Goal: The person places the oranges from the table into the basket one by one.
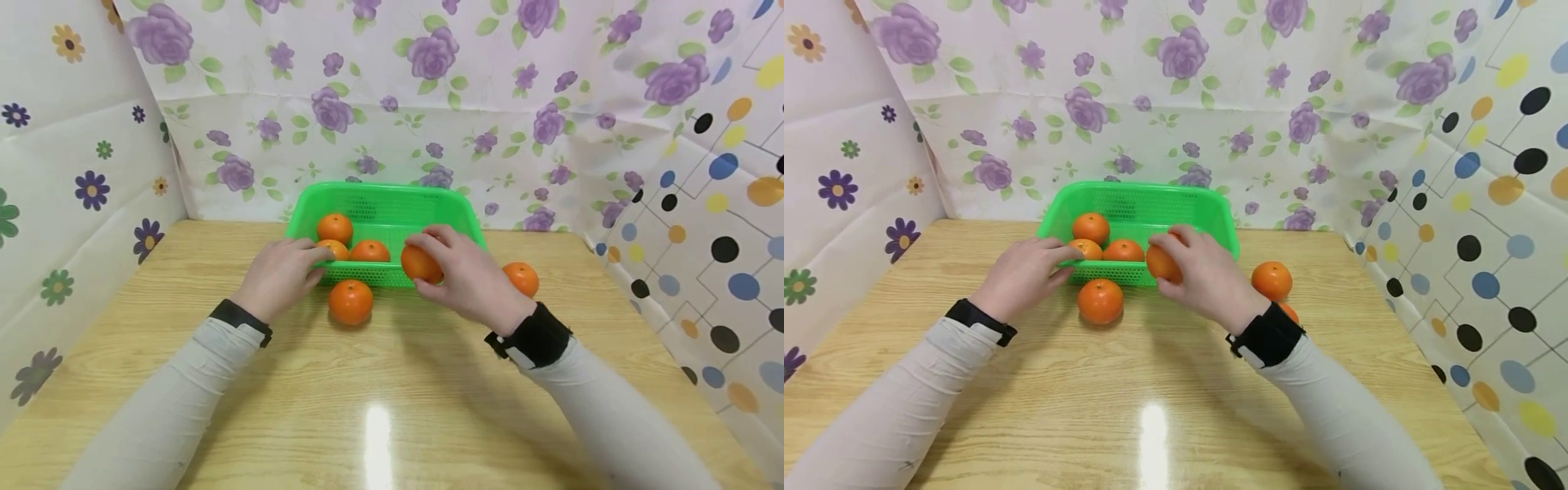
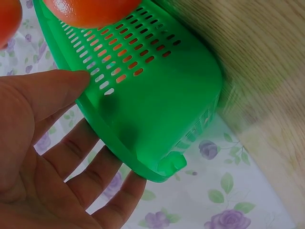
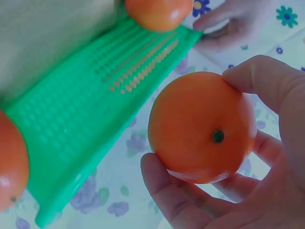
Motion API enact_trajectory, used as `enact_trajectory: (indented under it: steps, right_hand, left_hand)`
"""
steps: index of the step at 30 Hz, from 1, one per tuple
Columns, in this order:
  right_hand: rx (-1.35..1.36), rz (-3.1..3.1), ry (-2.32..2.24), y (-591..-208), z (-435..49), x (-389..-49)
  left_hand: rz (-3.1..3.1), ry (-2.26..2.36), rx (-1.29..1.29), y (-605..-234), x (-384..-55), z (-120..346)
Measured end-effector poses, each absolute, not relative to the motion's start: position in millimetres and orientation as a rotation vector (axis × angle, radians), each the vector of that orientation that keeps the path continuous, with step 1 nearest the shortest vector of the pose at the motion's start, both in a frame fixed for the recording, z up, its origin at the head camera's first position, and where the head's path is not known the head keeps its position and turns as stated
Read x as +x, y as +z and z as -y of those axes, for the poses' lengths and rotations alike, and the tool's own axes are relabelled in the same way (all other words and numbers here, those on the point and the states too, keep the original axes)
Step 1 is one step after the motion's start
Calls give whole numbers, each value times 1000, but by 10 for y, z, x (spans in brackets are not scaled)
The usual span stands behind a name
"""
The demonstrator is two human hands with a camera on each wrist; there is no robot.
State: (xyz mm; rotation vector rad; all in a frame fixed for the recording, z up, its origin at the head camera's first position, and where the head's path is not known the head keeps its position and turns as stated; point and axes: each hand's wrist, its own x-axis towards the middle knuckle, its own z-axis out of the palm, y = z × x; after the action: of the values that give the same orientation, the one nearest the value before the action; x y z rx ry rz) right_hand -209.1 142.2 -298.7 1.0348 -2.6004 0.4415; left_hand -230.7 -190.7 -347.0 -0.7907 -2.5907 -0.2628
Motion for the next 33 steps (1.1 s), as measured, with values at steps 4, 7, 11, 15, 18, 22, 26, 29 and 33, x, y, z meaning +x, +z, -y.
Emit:
enact_trajectory:
  steps: [4,7,11,15,18,22,26,29,33]
  right_hand:
    - [992,2663,437,-2926,-1420,-2253]
    - [966,2706,427,-2908,-1399,-2365]
    - [931,2761,414,-2894,-1359,-2502]
    - [909,2803,377,-2885,-1303,-2657]
    - [884,2838,345,-2872,-1261,-2750]
    - [847,2904,351,-2869,-1230,-2866]
    - [822,2982,392,-2899,-1225,-2986]
    - [812,3025,405,-2917,-1220,-3024]
    - [803,3051,399,-2928,-1199,-3030]
  left_hand:
    - [2585,-267,-801,-3493,-2306,1899]
    - [2591,-274,-796,-3506,-2296,1895]
    - [2583,-269,-797,-3508,-2293,1888]
    - [2571,-266,-798,-3505,-2297,1888]
    - [2569,-268,-799,-3509,-2303,1895]
    - [2570,-272,-794,-3511,-2309,1903]
    - [2576,-269,-783,-3500,-2303,1909]
    - [2579,-268,-779,-3489,-2299,1916]
    - [2577,-267,-778,-3480,-2300,1925]
